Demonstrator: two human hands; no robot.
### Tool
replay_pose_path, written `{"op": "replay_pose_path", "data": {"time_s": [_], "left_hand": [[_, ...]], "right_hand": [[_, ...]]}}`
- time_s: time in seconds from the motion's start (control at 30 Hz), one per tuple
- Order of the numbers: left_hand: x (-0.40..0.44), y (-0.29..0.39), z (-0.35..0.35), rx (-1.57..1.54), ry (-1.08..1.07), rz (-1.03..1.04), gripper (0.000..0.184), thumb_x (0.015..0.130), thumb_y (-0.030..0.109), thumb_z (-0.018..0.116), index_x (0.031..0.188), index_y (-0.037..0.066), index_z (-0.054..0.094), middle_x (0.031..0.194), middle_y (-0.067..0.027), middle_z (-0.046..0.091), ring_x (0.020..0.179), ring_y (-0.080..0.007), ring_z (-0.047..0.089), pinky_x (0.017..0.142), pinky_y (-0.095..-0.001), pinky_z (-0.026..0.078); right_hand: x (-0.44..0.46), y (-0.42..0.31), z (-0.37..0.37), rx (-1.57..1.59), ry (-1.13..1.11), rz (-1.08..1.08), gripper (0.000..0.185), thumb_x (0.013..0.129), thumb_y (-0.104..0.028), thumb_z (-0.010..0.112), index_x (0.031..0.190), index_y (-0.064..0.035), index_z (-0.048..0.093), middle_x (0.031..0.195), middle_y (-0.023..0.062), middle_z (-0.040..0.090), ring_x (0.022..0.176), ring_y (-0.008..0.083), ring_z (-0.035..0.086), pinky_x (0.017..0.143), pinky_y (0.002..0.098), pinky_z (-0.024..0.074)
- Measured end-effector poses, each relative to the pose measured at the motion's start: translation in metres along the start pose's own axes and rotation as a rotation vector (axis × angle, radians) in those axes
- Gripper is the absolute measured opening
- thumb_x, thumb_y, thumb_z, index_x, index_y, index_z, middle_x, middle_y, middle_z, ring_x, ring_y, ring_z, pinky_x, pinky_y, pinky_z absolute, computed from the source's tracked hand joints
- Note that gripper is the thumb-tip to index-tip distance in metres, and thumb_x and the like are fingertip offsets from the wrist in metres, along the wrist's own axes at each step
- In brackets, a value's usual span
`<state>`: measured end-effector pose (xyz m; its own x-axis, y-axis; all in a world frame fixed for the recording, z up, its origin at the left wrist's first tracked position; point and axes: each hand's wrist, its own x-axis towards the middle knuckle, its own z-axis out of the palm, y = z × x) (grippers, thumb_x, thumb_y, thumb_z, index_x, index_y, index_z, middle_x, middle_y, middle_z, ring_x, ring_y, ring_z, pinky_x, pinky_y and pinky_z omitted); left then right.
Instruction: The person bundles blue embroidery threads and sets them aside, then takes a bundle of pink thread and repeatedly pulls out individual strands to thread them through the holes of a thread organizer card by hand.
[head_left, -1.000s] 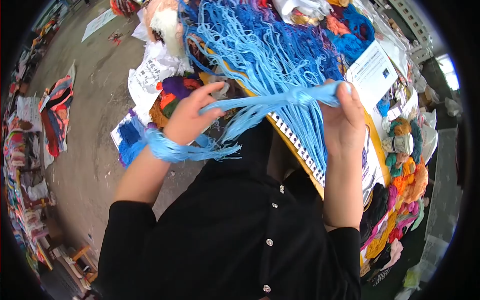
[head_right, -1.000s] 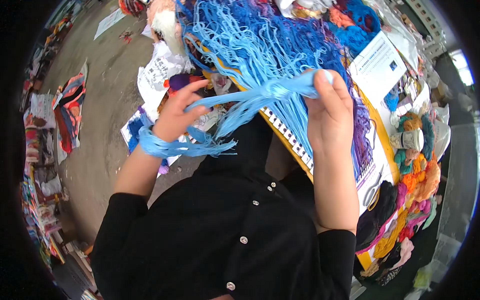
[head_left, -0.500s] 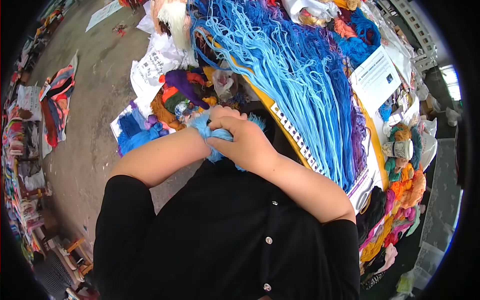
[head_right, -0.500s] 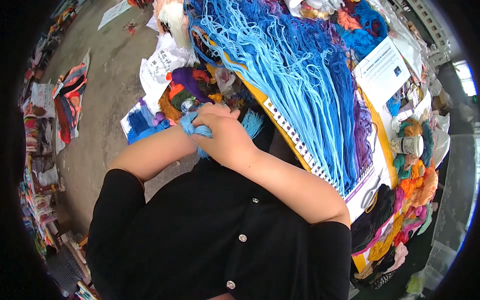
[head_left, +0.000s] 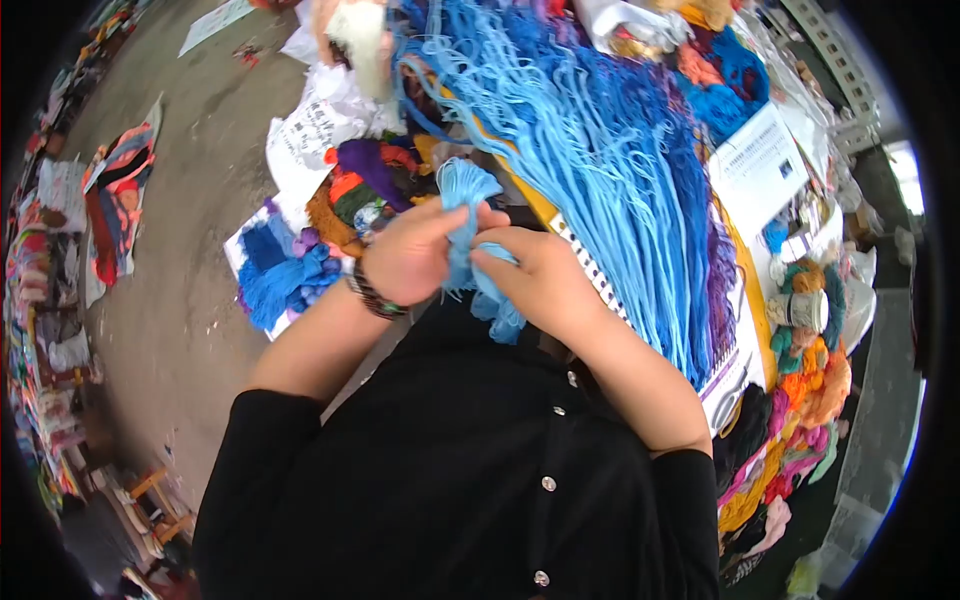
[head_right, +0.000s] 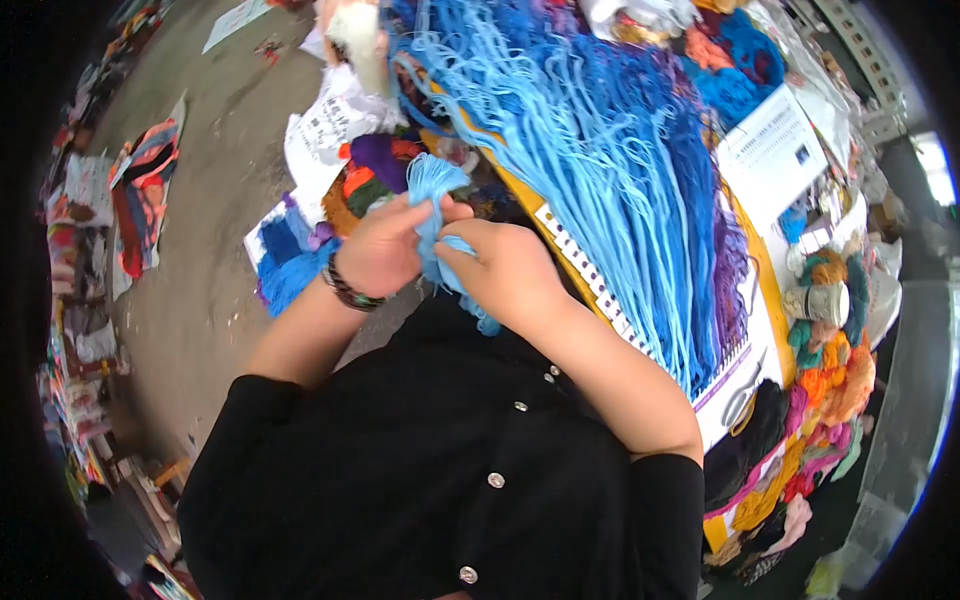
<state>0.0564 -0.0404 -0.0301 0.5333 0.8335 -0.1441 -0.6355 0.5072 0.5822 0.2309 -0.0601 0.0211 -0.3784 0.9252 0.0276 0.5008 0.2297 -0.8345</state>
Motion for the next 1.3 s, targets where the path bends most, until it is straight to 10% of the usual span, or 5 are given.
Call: {"op": "replay_pose_path", "data": {"time_s": [0.17, 0.3, 0.9, 1.07, 1.3], "left_hand": [[-0.009, -0.020, -0.007, 1.429, 0.059, 0.772, 0.025, 0.092, 0.006, 0.043, 0.115, 0.002, 0.053, 0.091, -0.0154, 0.055, 0.079, -0.0300, 0.054, 0.069, -0.0357, 0.044], [-0.027, -0.018, 0.035, 0.537, -0.243, 0.150, 0.041, 0.089, 0.021, 0.061, 0.119, -0.002, 0.047, 0.096, -0.0037, 0.056, 0.088, -0.0124, 0.052, 0.077, -0.0288, 0.045], [-0.130, 0.182, -0.284, 1.387, 1.162, 0.665, 0.020, 0.081, 0.013, 0.067, 0.101, 0.007, 0.066, 0.088, -0.0070, 0.068, 0.080, -0.0157, 0.062, 0.073, -0.0298, 0.048], [-0.165, 0.113, -0.337, 2.033, 1.125, 0.427, 0.036, 0.073, 0.002, 0.056, 0.108, 0.007, 0.062, 0.109, -0.0189, 0.062, 0.099, -0.0365, 0.058, 0.087, -0.0423, 0.047], [-0.227, -0.089, -0.421, 1.724, 0.958, -0.958, 0.084, 0.068, 0.023, 0.074, 0.140, 0.013, 0.031, 0.138, -0.0197, 0.042, 0.118, -0.0336, 0.051, 0.095, -0.0401, 0.046]], "right_hand": [[0.006, -0.040, -0.016, -0.336, 0.267, -0.570, 0.026, 0.075, -0.009, 0.069, 0.101, -0.0080, 0.068, 0.099, 0.0119, 0.066, 0.091, 0.0305, 0.061, 0.083, 0.0377, 0.0454], [0.028, -0.035, -0.010, -0.259, 0.254, -0.469, 0.025, 0.081, -0.008, 0.064, 0.105, -0.0058, 0.067, 0.110, 0.0129, 0.063, 0.101, 0.0296, 0.058, 0.090, 0.0378, 0.0426], [0.004, 0.053, -0.006, 0.201, 0.243, 0.255, 0.020, 0.092, -0.010, 0.057, 0.106, 0.0035, 0.062, 0.094, 0.0075, 0.066, 0.087, 0.0115, 0.060, 0.082, 0.0230, 0.0466], [-0.009, 0.074, -0.004, 0.271, 0.326, 0.324, 0.018, 0.092, -0.009, 0.058, 0.104, 0.0037, 0.063, 0.093, 0.0080, 0.066, 0.084, 0.0115, 0.061, 0.080, 0.0234, 0.0473], [-0.029, 0.090, -0.002, 0.246, 0.271, 0.393, 0.019, 0.092, -0.009, 0.057, 0.105, 0.0040, 0.063, 0.093, 0.0083, 0.067, 0.083, 0.0115, 0.061, 0.079, 0.0231, 0.0474]]}}
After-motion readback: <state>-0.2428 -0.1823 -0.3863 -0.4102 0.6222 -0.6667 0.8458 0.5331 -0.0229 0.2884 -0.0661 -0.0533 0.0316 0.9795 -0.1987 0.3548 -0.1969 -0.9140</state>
